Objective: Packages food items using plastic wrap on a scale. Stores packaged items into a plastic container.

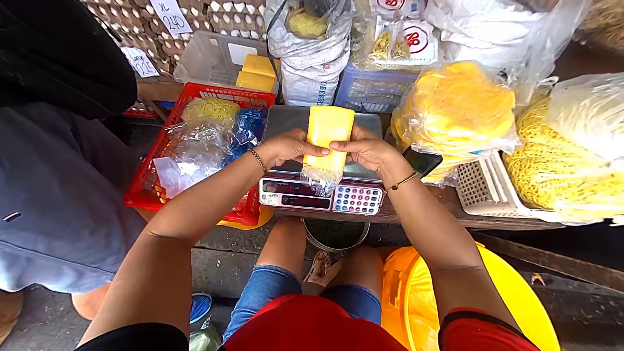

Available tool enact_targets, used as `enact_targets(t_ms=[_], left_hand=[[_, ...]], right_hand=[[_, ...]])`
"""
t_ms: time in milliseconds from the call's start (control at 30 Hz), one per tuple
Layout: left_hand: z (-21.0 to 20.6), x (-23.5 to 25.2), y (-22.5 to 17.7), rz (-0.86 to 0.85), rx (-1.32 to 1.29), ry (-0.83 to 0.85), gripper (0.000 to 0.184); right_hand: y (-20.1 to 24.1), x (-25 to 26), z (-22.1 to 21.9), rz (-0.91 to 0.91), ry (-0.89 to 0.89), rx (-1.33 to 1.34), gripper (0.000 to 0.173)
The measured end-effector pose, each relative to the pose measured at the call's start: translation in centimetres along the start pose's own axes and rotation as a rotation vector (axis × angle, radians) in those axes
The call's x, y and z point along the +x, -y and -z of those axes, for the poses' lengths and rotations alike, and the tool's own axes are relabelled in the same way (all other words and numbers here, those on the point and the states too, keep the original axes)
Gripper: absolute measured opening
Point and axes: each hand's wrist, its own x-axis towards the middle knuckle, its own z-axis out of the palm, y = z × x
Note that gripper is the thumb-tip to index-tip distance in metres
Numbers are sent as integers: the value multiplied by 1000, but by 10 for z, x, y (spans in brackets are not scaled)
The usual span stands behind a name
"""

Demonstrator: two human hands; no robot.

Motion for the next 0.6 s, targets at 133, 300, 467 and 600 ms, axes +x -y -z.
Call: enact_targets(t_ms=[133,300,467,600], left_hand=[[17,24,-20,-399,406,-168,44],[36,68,-5,-717,793,-436,47],[27,77,45,-628,776,-377,45],[24,74,66,-597,767,-327,49]], right_hand=[[15,20,18,406,-67,-262,70],[10,51,36,686,-216,-762,51],[-39,53,37,575,-234,-841,49],[-56,47,36,533,-198,-863,51]])
